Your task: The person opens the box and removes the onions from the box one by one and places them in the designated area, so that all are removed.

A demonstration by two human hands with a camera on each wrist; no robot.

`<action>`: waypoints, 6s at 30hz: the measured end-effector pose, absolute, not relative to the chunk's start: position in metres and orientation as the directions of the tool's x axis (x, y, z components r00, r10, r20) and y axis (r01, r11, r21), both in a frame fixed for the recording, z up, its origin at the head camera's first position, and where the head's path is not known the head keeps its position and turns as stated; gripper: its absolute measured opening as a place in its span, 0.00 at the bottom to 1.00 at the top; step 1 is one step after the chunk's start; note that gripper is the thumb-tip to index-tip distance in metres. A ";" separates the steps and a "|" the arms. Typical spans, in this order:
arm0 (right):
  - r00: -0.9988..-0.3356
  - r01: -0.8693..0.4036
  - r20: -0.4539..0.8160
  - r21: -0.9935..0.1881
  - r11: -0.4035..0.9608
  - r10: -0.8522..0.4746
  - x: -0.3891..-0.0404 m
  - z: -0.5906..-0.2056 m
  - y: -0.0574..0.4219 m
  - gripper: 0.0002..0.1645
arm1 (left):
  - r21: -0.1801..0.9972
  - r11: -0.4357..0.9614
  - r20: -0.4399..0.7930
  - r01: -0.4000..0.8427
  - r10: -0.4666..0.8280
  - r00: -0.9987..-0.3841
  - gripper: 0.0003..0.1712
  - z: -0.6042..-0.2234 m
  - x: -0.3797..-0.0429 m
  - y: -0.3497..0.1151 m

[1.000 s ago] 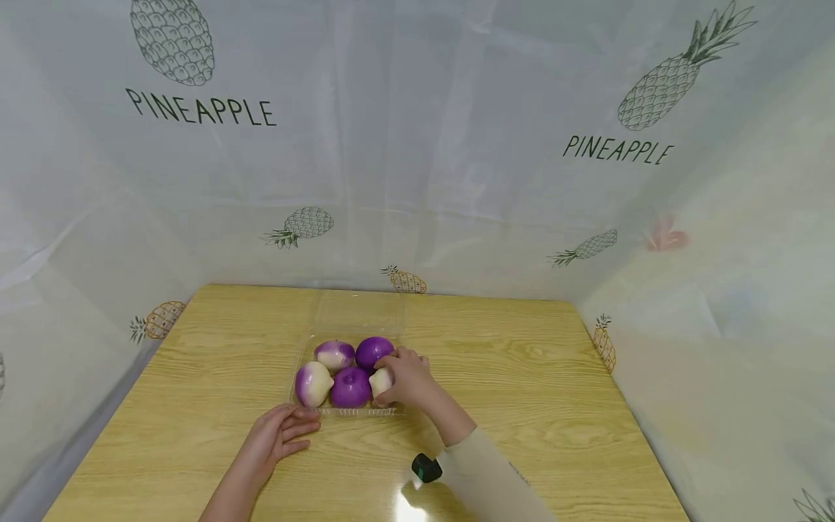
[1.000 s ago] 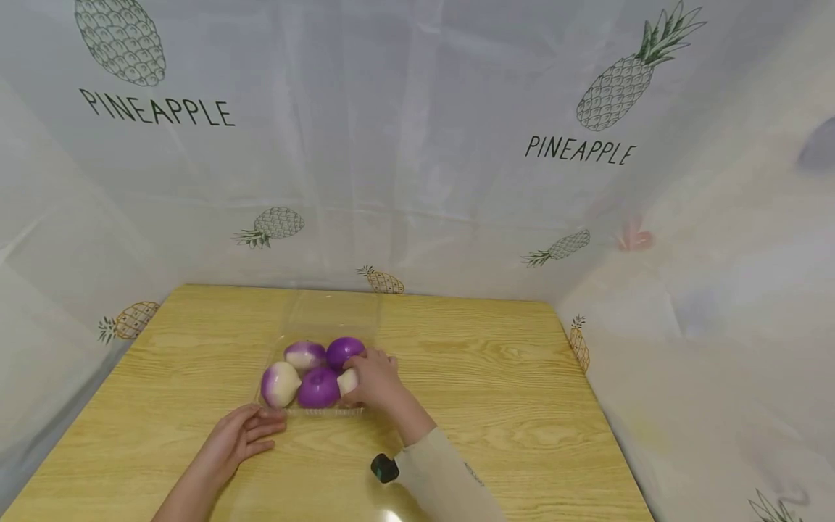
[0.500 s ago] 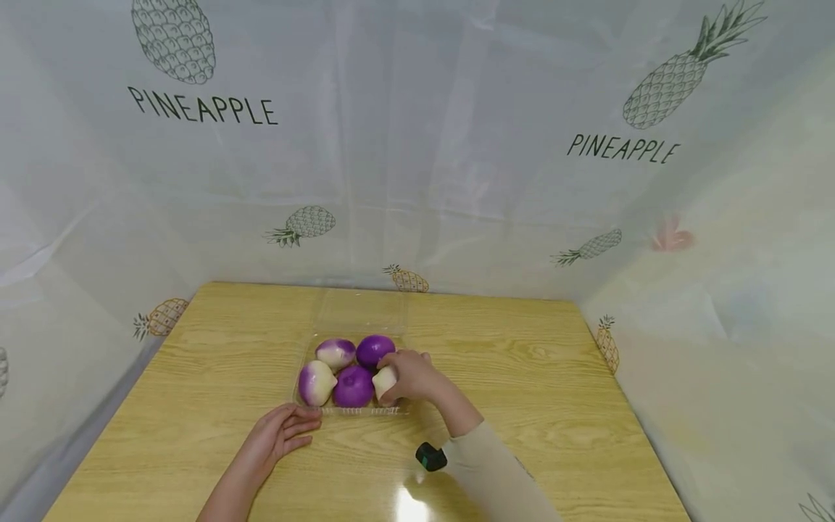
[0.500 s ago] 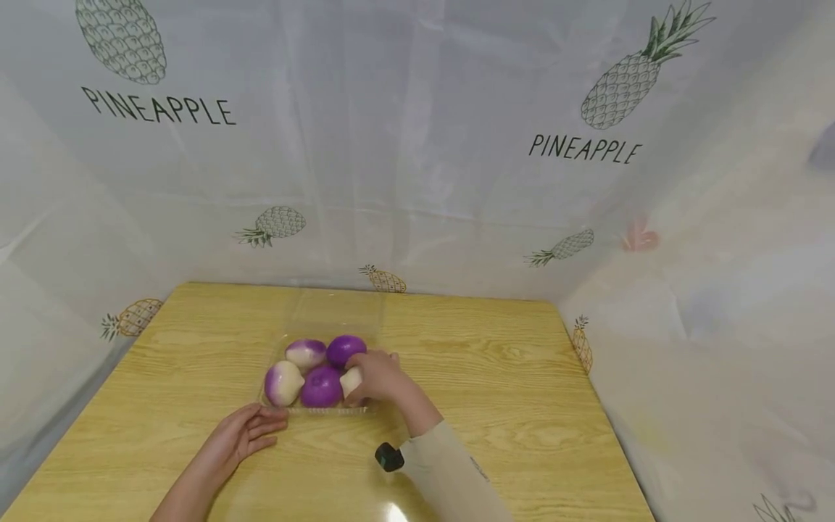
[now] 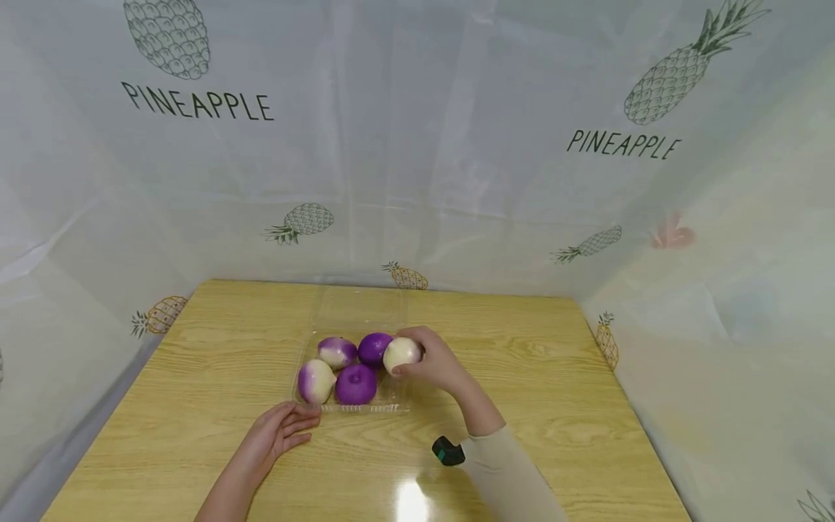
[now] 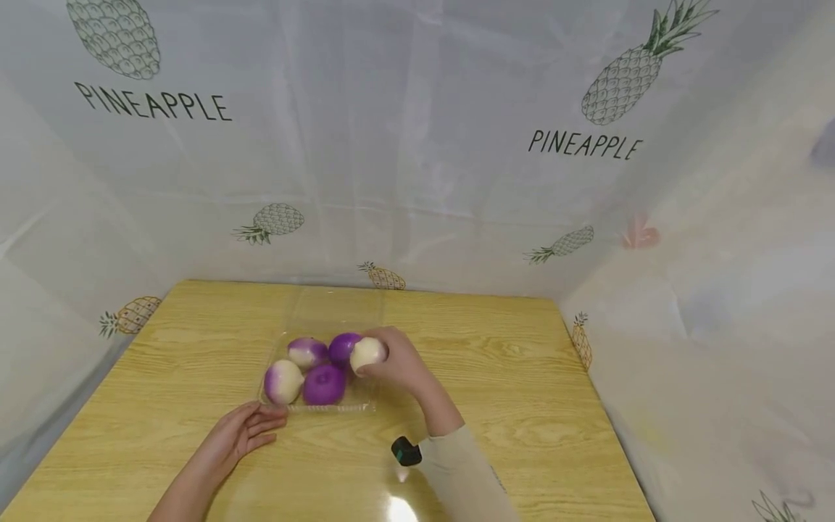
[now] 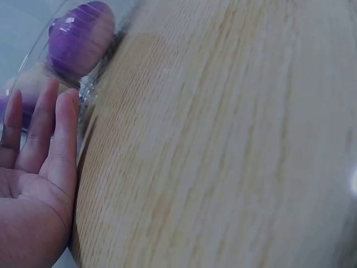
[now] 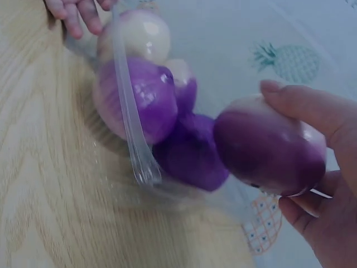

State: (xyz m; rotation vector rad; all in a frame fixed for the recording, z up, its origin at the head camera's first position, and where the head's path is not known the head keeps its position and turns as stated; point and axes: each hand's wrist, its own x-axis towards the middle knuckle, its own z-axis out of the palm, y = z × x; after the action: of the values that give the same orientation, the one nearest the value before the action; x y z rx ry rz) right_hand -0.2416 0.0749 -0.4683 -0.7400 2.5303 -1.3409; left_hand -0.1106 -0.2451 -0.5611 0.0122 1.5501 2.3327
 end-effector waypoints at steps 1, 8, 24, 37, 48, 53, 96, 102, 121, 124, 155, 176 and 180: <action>-0.871 -0.325 0.073 -0.827 0.459 -0.486 -0.242 -0.468 0.077 0.39 | 0.897 -0.346 -0.180 -0.273 0.279 -0.943 0.24 -0.561 -0.111 -0.245; -0.941 -0.224 0.077 -0.872 0.435 -0.330 -0.245 -0.480 0.092 0.40 | 0.895 -0.352 -0.184 -0.274 0.268 -0.946 0.23 -0.560 -0.107 -0.248; -0.996 -0.056 0.030 -0.935 0.349 -0.080 -0.258 -0.532 0.116 0.41 | 0.888 -0.399 -0.113 -0.228 0.291 -0.950 0.22 -0.563 -0.109 -0.245; -0.997 -0.057 0.035 -0.940 0.336 -0.071 -0.262 -0.555 0.107 0.40 | 0.884 -0.405 -0.119 -0.234 0.289 -0.950 0.21 -0.568 -0.105 -0.247; -0.997 -0.066 0.039 -0.915 0.399 -0.074 -0.265 -0.555 0.104 0.41 | 0.903 -0.376 -0.112 -0.209 0.265 -0.958 0.22 -0.568 -0.110 -0.247; -0.995 -0.075 0.041 -0.912 0.404 -0.094 -0.266 -0.556 0.103 0.41 | 0.905 -0.370 -0.110 -0.208 0.269 -0.957 0.22 -0.570 -0.110 -0.248; -0.962 -0.208 0.126 -0.912 0.352 -0.242 -0.234 -0.498 0.049 0.37 | 0.897 -0.379 -0.130 -0.227 0.264 -0.956 0.22 -0.568 -0.111 -0.248; -0.952 -0.192 0.097 -0.928 0.318 -0.291 -0.223 -0.502 0.034 0.38 | 0.900 -0.369 -0.145 -0.232 0.248 -0.958 0.21 -0.568 -0.110 -0.247; -0.908 -0.295 0.109 -0.852 0.432 -0.404 -0.202 -0.516 0.006 0.29 | 0.902 -0.377 -0.120 -0.212 0.254 -0.960 0.22 -0.568 -0.111 -0.246; -0.907 -0.305 0.109 -0.834 0.459 -0.406 -0.201 -0.518 0.003 0.28 | 0.900 -0.386 -0.106 -0.204 0.260 -0.960 0.22 -0.568 -0.110 -0.245; -0.930 -0.264 0.043 -0.768 0.584 -0.364 -0.198 -0.509 -0.010 0.27 | 0.920 -0.326 -0.153 -0.216 0.209 -0.966 0.25 -0.568 -0.112 -0.243; -0.935 -0.279 0.053 -0.722 0.633 -0.351 -0.199 -0.511 -0.012 0.26 | 0.912 -0.348 -0.156 -0.217 0.195 -0.968 0.23 -0.570 -0.112 -0.243; -0.937 -0.272 0.043 -0.714 0.645 -0.347 -0.200 -0.512 -0.013 0.26 | 0.914 -0.348 -0.147 -0.210 0.197 -0.969 0.23 -0.569 -0.112 -0.242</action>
State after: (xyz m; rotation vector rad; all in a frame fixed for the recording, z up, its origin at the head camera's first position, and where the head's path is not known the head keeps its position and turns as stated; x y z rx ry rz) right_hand -0.2005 -0.0129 -0.5123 -0.5207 2.7591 -1.1734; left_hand -0.1123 -0.2420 -0.5688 -0.0164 1.6249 2.3937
